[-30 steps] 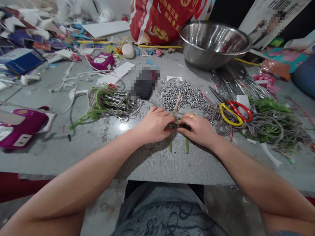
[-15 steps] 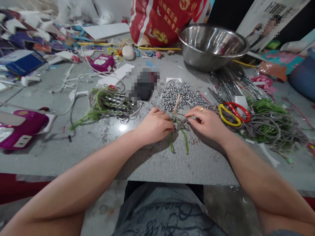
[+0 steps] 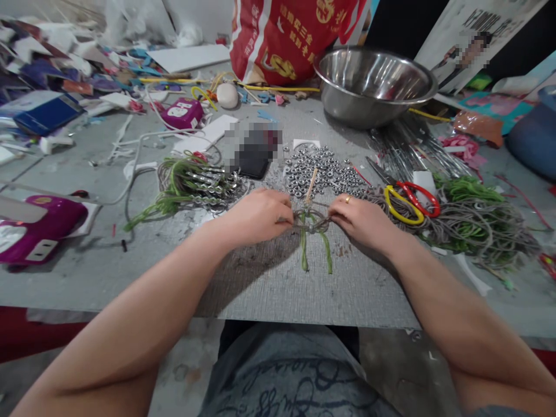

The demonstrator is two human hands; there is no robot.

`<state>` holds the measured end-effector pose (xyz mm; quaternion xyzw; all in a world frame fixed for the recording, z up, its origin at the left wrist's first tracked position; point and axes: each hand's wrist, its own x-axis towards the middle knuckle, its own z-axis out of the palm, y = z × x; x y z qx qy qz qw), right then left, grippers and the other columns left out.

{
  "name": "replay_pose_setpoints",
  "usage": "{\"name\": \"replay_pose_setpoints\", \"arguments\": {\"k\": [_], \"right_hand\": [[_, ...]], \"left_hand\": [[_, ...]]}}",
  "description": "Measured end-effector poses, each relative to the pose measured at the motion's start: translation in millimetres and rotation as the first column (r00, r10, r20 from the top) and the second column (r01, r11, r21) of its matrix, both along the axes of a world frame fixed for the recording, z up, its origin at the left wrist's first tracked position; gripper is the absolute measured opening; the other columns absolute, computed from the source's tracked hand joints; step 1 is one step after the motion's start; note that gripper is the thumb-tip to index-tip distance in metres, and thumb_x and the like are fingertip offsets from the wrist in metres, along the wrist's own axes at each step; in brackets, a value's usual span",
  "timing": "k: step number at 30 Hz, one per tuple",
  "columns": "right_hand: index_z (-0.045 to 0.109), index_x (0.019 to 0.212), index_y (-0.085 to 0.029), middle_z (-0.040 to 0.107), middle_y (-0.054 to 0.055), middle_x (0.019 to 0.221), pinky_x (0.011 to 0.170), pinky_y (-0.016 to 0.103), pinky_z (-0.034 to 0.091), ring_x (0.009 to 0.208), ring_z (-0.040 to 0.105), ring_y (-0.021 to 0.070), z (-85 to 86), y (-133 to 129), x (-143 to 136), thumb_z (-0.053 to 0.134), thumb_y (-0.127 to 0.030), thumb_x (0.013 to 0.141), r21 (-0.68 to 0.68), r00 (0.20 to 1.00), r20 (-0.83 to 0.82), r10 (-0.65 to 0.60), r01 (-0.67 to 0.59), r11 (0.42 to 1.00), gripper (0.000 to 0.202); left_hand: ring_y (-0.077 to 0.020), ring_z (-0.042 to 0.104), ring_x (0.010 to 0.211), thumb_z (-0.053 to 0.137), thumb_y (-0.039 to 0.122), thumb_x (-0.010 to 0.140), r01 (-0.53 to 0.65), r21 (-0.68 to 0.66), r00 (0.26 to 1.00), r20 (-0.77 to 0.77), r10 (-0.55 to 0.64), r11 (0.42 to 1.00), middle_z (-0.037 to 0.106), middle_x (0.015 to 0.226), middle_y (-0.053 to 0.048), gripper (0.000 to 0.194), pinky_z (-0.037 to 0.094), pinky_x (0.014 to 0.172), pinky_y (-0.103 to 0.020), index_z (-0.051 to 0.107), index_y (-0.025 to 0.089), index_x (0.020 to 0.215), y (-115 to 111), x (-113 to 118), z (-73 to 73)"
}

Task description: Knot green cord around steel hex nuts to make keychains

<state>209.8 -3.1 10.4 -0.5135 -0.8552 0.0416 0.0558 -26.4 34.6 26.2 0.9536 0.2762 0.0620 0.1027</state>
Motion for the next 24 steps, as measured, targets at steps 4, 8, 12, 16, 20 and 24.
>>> {"name": "replay_pose_setpoints", "arguments": {"k": [4,8,12,16,20,24], "right_hand": [[0.061,0.086,-0.020,0.062,0.006,0.096,0.054,0.026,0.034,0.077,0.056,0.0164,0.3,1,5,0.044,-0.021,0.087,0.036,1.000,0.006,0.009,-0.009,0.999,0.017],[0.061,0.085,-0.020,0.063,0.005,0.094,0.051,0.026,0.030,0.074,0.056,0.0162,0.3,1,5,0.042,-0.021,0.087,0.057,0.999,0.043,-0.023,0.020,0.998,0.019],[0.062,0.085,-0.020,0.064,0.005,0.093,0.051,0.026,0.028,0.073,0.056,0.0162,1.0,2,4,0.041,-0.020,0.087,0.068,0.997,0.074,-0.032,0.027,0.997,0.021],[0.062,0.082,-0.020,0.064,0.005,0.089,0.051,0.027,0.028,0.072,0.056,0.0163,0.9,1,4,0.041,-0.019,0.087,0.100,0.996,0.080,-0.028,0.020,0.995,0.022],[0.062,0.081,-0.021,0.065,0.005,0.089,0.051,0.027,0.029,0.073,0.056,0.0170,-0.3,1,4,0.041,-0.018,0.087,0.121,0.996,0.082,-0.031,0.021,0.992,0.022],[0.062,0.083,-0.020,0.064,0.006,0.089,0.054,0.028,0.034,0.074,0.057,0.0175,0.7,1,3,0.042,-0.019,0.087,0.133,0.996,0.089,-0.031,0.019,0.991,0.021]], "left_hand": [[-0.0132,0.056,0.069,0.047,0.017,0.072,-0.045,-0.018,0.986,-0.162,0.042,0.999,0.062,0.073,-0.002,0.021,0.042,0.066,-0.025,0.068,0.020,0.074,6,-7,3.8],[-0.0136,0.054,0.062,0.044,0.014,0.069,-0.082,-0.044,0.962,-0.264,0.067,0.996,0.061,0.065,-0.003,0.021,0.038,0.059,-0.026,0.064,0.019,0.064,7,-12,6.7],[-0.0150,0.051,0.056,0.044,0.015,0.068,-0.130,0.021,0.938,-0.322,0.130,0.991,0.059,0.061,-0.003,0.020,0.034,0.054,-0.027,0.062,0.019,0.061,7,-15,10.1],[-0.0184,0.054,0.062,0.046,0.019,0.068,-0.153,0.099,0.914,-0.365,0.179,0.983,0.059,0.062,-0.005,0.017,0.035,0.058,-0.030,0.061,0.018,0.060,5,-16,11.4],[-0.0233,0.056,0.071,0.049,0.021,0.068,-0.199,0.202,0.889,-0.374,0.263,0.959,0.061,0.066,-0.007,0.014,0.039,0.066,-0.036,0.060,0.017,0.060,3,-18,9.9],[-0.0278,0.054,0.080,0.052,0.020,0.066,-0.253,0.275,0.894,-0.300,0.332,0.928,0.061,0.072,-0.010,0.009,0.040,0.071,-0.041,0.058,0.016,0.062,-2,-16,9.3]]}}
